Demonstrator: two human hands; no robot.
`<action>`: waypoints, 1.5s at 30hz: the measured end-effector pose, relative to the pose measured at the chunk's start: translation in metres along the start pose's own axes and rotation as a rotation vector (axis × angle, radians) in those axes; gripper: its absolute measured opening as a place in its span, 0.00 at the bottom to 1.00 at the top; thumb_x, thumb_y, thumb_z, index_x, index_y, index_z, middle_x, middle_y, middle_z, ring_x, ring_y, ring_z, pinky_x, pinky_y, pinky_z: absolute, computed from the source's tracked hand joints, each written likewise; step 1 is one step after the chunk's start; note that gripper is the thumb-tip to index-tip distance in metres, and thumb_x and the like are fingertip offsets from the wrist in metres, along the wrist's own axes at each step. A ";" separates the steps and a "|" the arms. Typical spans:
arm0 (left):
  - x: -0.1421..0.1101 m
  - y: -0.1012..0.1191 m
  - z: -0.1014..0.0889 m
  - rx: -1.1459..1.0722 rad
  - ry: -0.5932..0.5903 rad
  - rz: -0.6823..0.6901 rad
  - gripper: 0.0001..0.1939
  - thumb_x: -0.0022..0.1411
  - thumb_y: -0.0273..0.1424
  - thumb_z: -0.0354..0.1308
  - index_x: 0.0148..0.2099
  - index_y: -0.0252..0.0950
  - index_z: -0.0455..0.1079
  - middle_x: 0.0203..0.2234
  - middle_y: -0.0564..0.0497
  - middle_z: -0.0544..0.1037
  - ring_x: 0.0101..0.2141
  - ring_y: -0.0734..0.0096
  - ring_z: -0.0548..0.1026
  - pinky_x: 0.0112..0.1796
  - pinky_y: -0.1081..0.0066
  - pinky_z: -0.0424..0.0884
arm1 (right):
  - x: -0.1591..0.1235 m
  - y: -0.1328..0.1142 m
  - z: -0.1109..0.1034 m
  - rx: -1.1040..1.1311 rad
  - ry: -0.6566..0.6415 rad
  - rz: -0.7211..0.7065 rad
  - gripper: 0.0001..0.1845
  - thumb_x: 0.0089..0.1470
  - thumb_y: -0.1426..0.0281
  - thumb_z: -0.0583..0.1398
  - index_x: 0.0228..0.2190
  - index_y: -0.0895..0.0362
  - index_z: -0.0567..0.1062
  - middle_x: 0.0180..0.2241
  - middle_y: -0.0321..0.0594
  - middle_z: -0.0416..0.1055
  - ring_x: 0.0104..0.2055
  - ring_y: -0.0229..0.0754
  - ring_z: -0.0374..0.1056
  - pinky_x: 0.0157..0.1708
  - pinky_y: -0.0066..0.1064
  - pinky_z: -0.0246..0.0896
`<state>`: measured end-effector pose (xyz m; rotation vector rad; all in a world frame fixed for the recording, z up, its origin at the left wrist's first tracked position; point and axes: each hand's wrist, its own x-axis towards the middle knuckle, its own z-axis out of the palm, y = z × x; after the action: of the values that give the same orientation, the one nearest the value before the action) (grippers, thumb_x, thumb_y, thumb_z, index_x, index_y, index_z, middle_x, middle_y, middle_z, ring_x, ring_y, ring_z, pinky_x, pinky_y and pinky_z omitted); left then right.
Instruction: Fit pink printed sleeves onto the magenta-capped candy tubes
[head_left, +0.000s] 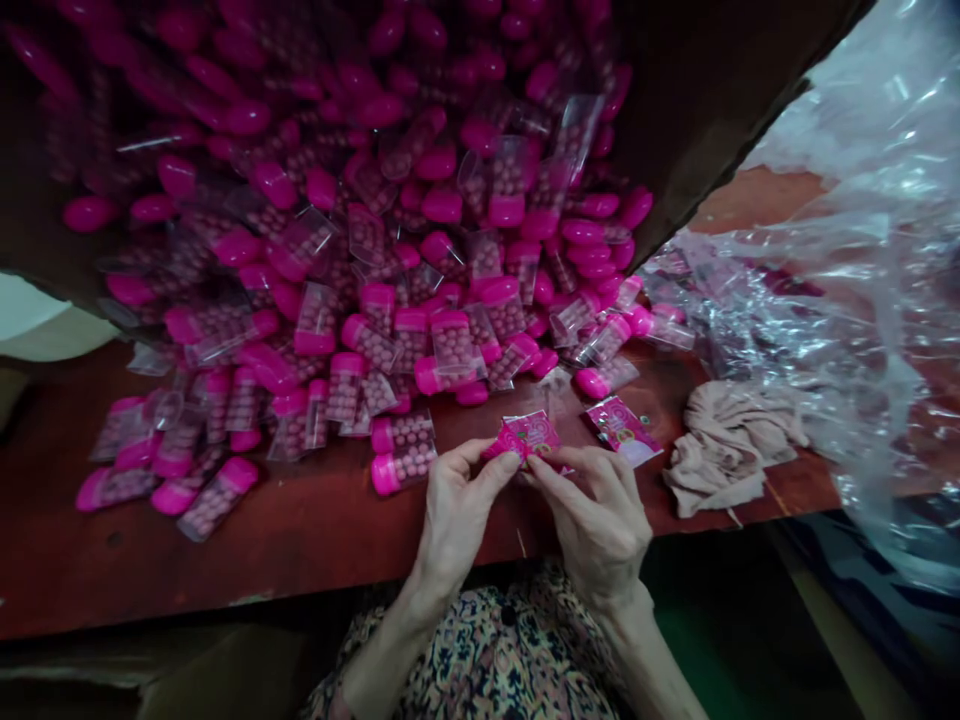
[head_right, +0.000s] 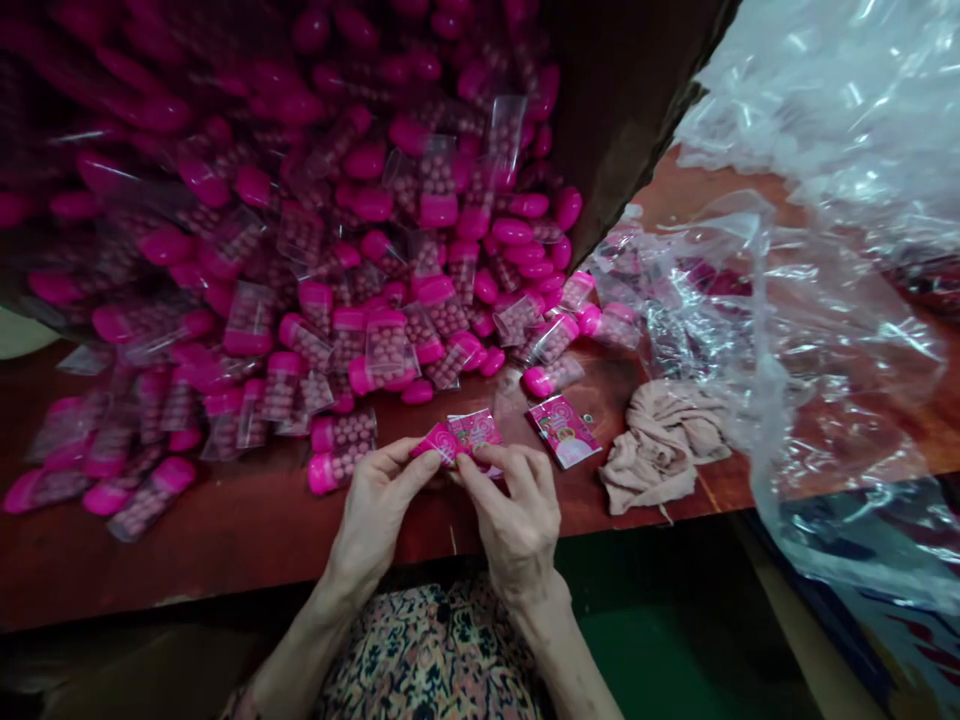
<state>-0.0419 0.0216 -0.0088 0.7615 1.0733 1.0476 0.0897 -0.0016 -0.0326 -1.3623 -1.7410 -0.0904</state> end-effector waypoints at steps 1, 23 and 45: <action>0.002 0.000 0.001 -0.023 0.018 0.000 0.08 0.53 0.32 0.62 0.34 0.33 0.77 0.27 0.50 0.80 0.28 0.74 0.74 0.33 0.74 0.70 | 0.000 -0.003 0.001 0.034 0.005 0.030 0.15 0.50 0.77 0.62 0.40 0.50 0.75 0.35 0.39 0.71 0.37 0.40 0.64 0.35 0.32 0.64; -0.005 -0.003 -0.003 -0.168 0.245 0.019 0.07 0.44 0.25 0.67 0.23 0.34 0.70 0.18 0.57 0.73 0.21 0.80 0.68 0.25 0.79 0.67 | 0.004 -0.025 0.006 0.572 -0.189 0.629 0.07 0.49 0.67 0.62 0.32 0.55 0.75 0.26 0.35 0.74 0.27 0.37 0.69 0.26 0.27 0.66; -0.029 0.023 -0.085 -0.428 0.708 0.204 0.10 0.43 0.32 0.69 0.27 0.33 0.73 0.20 0.55 0.76 0.21 0.79 0.72 0.26 0.80 0.70 | 0.013 -0.060 0.059 0.066 -0.594 0.014 0.10 0.50 0.75 0.60 0.37 0.56 0.70 0.35 0.42 0.64 0.38 0.46 0.60 0.34 0.39 0.65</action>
<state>-0.1331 0.0035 -0.0063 0.1389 1.3057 1.7246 0.0063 0.0168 -0.0324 -1.4418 -2.1916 0.4164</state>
